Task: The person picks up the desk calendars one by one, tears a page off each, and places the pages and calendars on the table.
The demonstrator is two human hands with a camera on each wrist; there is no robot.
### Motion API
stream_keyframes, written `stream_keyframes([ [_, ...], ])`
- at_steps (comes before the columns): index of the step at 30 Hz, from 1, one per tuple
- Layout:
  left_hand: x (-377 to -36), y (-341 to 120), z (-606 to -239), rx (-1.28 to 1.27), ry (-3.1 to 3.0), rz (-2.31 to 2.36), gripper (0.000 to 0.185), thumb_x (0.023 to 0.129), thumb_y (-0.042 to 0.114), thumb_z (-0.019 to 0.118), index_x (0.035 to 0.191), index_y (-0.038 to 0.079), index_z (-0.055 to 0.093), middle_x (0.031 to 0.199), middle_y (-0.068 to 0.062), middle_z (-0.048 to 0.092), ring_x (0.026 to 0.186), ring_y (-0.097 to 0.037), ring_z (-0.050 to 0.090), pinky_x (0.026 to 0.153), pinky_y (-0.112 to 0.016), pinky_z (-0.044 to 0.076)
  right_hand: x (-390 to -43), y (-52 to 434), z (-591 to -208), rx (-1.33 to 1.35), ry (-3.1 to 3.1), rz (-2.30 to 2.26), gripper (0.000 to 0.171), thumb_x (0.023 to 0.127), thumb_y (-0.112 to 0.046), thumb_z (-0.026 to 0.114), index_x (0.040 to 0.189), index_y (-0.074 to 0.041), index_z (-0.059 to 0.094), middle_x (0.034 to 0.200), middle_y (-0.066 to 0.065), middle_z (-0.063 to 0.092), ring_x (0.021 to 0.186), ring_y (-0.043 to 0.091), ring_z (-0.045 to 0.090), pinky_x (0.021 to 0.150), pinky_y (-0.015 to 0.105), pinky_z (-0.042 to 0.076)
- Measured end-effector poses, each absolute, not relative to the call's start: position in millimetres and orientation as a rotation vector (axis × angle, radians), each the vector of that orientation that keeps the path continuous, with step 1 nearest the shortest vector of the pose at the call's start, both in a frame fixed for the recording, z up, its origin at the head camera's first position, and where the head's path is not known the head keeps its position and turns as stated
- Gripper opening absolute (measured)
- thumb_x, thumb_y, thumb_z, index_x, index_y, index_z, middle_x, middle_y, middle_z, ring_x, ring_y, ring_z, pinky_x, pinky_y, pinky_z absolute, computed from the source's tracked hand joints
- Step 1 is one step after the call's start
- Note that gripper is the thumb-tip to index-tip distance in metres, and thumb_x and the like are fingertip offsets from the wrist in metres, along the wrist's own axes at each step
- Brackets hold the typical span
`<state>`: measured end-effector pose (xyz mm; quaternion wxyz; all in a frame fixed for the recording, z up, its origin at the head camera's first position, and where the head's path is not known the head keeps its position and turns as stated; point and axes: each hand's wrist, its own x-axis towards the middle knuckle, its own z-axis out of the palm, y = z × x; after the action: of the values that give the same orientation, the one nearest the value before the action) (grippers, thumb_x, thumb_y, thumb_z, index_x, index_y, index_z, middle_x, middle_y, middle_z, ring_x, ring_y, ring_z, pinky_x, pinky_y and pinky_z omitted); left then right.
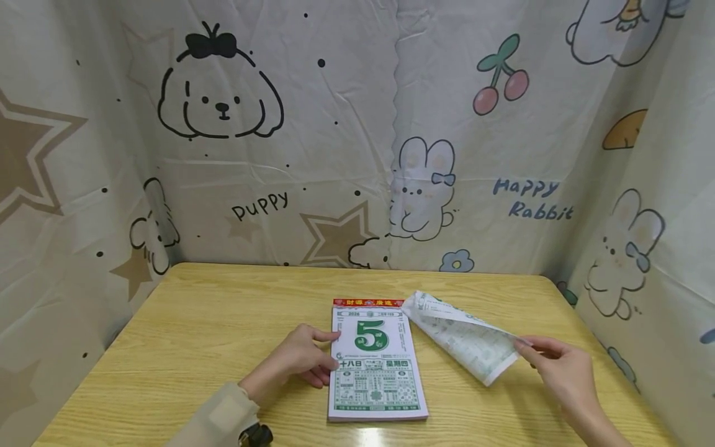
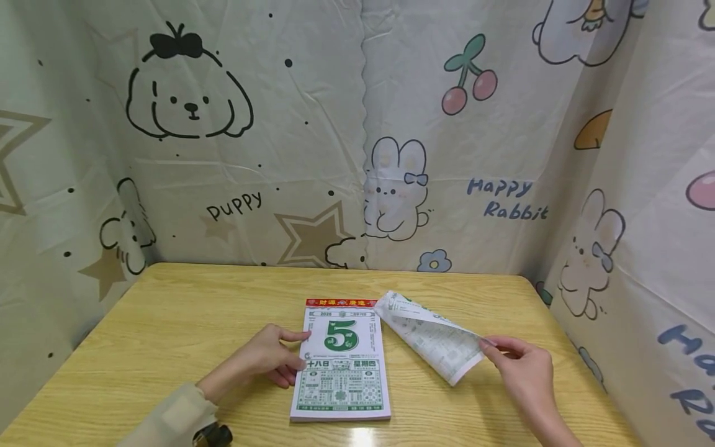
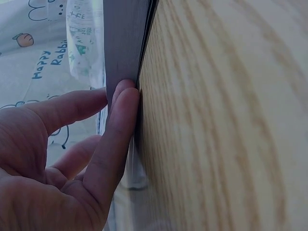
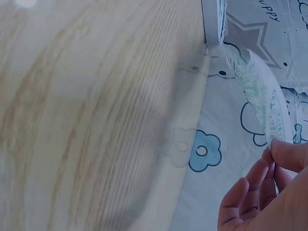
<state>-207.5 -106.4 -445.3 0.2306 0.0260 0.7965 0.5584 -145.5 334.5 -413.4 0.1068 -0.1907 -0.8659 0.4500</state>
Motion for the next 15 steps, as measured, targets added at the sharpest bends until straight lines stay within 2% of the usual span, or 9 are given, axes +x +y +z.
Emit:
stream_keyframes([
  [15, -207.3, -107.4, -445.3, 0.081, 2.183, 1.542, 0.066, 0.084, -0.002, 0.084, 0.146, 0.003, 0.062, 0.078, -0.015, 0.075, 0.059, -0.024, 0.073, 0.054, -0.037, 0.065, -144.5, 339.7, -406.2, -0.617, -2.522, 1.297, 0.046, 0.096, -0.034, 0.081, 0.122, 0.002, 0.076, 0.093, -0.004, 0.075, 0.077, 0.011, 0.063, 0.06, 0.024, 0.055],
])
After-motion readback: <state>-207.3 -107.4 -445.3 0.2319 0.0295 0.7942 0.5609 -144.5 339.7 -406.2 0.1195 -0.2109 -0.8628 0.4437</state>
